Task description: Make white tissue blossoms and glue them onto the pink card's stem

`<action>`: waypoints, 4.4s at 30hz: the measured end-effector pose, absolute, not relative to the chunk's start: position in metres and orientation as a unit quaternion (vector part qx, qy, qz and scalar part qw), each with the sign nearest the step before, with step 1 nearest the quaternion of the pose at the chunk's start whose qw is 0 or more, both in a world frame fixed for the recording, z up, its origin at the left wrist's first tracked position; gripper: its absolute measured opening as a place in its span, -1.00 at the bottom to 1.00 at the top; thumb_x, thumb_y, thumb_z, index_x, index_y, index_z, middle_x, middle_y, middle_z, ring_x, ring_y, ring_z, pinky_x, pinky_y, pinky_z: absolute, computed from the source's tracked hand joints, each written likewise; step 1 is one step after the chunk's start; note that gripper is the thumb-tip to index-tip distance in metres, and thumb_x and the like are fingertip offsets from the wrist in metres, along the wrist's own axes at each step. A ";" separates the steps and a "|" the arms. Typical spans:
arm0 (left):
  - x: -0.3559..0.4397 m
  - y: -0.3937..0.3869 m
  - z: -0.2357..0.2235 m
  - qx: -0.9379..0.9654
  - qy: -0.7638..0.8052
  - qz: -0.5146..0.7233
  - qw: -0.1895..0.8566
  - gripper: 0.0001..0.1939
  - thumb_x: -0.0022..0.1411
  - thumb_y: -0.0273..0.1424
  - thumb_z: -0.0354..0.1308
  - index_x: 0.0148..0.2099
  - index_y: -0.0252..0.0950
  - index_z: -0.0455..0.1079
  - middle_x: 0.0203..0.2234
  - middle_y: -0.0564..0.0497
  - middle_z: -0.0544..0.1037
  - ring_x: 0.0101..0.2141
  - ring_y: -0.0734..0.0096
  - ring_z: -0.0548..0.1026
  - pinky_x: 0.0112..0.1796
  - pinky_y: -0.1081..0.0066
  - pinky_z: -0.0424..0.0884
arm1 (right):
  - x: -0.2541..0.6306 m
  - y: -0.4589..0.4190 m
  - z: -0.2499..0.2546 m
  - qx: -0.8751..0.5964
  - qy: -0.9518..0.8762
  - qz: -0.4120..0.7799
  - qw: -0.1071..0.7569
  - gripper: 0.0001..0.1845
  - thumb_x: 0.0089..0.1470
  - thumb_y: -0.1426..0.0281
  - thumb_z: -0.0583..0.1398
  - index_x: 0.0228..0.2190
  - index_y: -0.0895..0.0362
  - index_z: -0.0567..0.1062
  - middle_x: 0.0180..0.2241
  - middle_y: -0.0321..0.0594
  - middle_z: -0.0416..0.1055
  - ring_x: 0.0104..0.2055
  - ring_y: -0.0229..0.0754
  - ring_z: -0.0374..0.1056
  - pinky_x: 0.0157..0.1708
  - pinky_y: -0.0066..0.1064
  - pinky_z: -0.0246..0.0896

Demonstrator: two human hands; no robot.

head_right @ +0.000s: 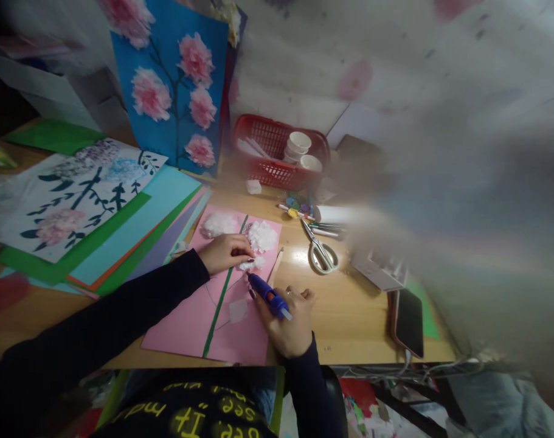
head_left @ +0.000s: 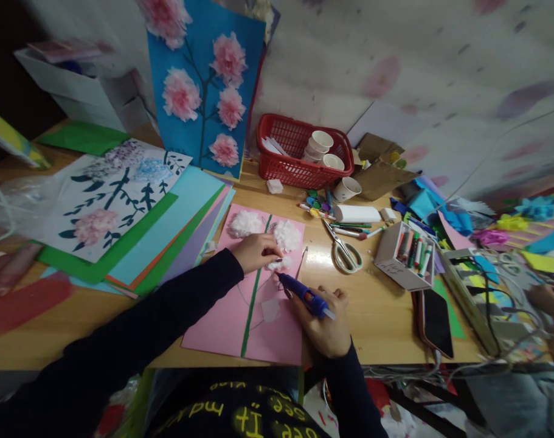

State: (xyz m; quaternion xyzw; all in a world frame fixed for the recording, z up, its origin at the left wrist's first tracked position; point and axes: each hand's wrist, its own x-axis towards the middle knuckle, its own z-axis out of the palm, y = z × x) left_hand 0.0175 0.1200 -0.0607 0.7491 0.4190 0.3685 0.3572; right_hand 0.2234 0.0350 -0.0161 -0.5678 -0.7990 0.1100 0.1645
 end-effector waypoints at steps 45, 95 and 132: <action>0.017 0.120 -0.059 0.749 0.423 0.362 0.359 -0.89 0.10 -0.60 0.25 -0.34 -0.33 0.58 -0.46 0.02 0.52 -0.44 0.46 0.45 -0.41 0.49 0.32 | 0.229 0.035 -0.018 -0.586 -0.778 0.130 0.184 -0.53 0.18 0.10 0.11 -0.60 0.13 0.52 -0.64 -0.26 0.46 -0.55 -0.17 0.37 -0.29 -0.27 -0.16; 0.017 0.119 -0.059 0.747 0.424 0.363 0.362 -0.90 0.10 -0.59 0.24 -0.35 -0.35 0.57 -0.44 0.00 0.52 -0.45 0.46 0.45 -0.41 0.46 0.32 | 0.223 0.027 -0.016 -0.589 -0.776 0.131 0.184 -0.58 0.15 0.13 0.14 -0.61 0.12 0.50 -0.63 -0.25 0.49 -0.52 -0.17 0.36 -0.27 -0.26 -0.16; 0.017 0.119 -0.058 0.742 0.424 0.366 0.370 -0.90 0.11 -0.57 0.24 -0.35 -0.33 0.57 -0.43 -0.01 0.54 -0.40 0.41 0.48 -0.36 0.42 0.37 | 0.219 0.030 -0.012 -0.589 -0.777 0.131 0.179 -0.55 0.14 0.09 0.13 -0.63 0.10 0.45 -0.64 -0.27 0.45 -0.48 -0.16 0.34 -0.23 -0.24 -0.12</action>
